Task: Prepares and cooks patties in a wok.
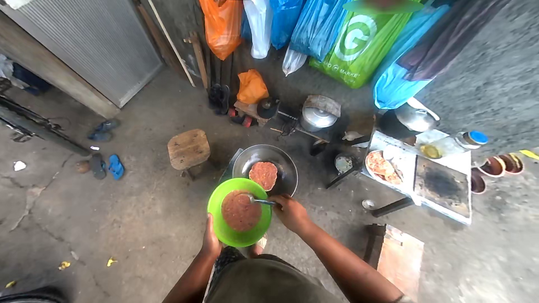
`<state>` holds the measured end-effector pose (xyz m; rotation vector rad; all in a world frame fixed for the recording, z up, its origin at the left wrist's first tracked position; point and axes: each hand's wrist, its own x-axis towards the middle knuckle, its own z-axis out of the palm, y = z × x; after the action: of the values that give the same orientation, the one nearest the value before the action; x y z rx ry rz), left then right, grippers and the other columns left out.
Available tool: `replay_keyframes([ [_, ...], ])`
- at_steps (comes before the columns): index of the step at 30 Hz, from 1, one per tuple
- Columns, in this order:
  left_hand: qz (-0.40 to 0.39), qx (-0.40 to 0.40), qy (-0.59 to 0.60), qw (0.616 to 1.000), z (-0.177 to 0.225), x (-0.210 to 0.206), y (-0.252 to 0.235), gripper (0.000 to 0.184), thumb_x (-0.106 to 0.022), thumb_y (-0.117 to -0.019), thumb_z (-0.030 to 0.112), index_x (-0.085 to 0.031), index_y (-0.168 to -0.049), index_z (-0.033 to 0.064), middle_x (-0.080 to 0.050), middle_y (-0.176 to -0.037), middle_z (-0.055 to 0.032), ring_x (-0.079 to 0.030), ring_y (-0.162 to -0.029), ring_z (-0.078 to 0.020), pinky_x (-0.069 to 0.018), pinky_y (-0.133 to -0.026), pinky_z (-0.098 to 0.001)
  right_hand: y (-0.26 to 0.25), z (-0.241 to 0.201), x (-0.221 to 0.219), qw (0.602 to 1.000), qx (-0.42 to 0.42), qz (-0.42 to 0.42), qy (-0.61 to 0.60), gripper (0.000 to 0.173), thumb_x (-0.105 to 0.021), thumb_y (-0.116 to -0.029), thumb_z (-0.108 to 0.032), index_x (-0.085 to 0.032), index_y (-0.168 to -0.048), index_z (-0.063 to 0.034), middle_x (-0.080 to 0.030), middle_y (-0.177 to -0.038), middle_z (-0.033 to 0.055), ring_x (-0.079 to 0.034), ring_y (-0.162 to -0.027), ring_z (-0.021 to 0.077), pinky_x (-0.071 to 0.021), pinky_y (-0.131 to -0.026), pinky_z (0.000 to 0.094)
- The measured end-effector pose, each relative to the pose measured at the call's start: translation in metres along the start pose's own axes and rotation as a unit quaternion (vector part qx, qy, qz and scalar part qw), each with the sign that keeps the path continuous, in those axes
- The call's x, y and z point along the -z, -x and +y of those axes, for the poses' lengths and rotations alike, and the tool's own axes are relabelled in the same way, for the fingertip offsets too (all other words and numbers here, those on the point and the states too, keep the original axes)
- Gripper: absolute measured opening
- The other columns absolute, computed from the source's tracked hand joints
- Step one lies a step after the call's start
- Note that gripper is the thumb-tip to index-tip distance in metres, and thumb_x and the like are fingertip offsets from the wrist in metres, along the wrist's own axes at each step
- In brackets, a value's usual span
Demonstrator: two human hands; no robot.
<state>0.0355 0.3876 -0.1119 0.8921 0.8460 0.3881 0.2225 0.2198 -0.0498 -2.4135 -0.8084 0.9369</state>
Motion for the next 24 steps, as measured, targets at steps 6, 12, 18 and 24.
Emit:
replay_keyframes([
  [6, 0.003, 0.0, -0.01, 1.0, 0.0, 0.0, 0.0, 0.059, -0.008, -0.1103, 0.039, -0.035, -0.148, 0.0028, -0.065, -0.125, -0.0107, -0.067, -0.11, -0.0134, -0.0574, -0.093, -0.0332, 0.003, 0.005, -0.002, 1.0, 0.007, -0.006, -0.018, 0.034, -0.052, -0.1027, -0.013, -0.069, -0.131, -0.0137, -0.066, -0.132, 0.018, -0.067, -0.115, 0.0328, -0.0531, -0.096, 0.0519],
  [12, -0.021, -0.007, 0.001, 1.0, -0.005, 0.009, 0.0, 0.058, -0.008, -0.1096, 0.039, -0.036, -0.146, 0.0039, -0.068, -0.121, -0.0073, -0.069, -0.108, -0.0121, -0.0591, -0.092, -0.0323, 0.001, 0.03, 0.01, 0.989, 0.032, 0.032, -0.141, 0.032, -0.054, -0.1018, -0.01, -0.069, -0.13, -0.0071, -0.067, -0.128, 0.0172, -0.067, -0.11, 0.0257, -0.0528, -0.099, 0.0427],
  [18, -0.026, -0.006, 0.029, 0.999, -0.005, 0.014, 0.003, 0.057, -0.008, -0.1089, 0.041, -0.04, -0.141, 0.0056, -0.072, -0.114, -0.004, -0.071, -0.104, -0.012, -0.0608, -0.089, -0.0329, -0.016, 0.056, 0.038, 0.989, -0.027, 0.117, -0.086, 0.031, -0.055, -0.1028, -0.012, -0.07, -0.13, -0.0082, -0.068, -0.122, 0.0201, -0.067, -0.106, 0.0321, -0.0528, -0.095, 0.0504],
  [24, -0.019, -0.013, 0.026, 0.999, -0.002, 0.021, 0.006, 0.057, -0.013, -0.1079, 0.044, -0.044, -0.137, 0.0068, -0.073, -0.112, -0.0033, -0.072, -0.102, -0.0121, -0.0616, -0.087, -0.0337, -0.055, 0.092, 0.025, 0.983, -0.155, 0.098, 0.002, 0.035, -0.053, -0.1041, -0.014, -0.065, -0.137, -0.0132, -0.062, -0.136, 0.0227, -0.064, -0.12, 0.0411, -0.0508, -0.099, 0.059],
])
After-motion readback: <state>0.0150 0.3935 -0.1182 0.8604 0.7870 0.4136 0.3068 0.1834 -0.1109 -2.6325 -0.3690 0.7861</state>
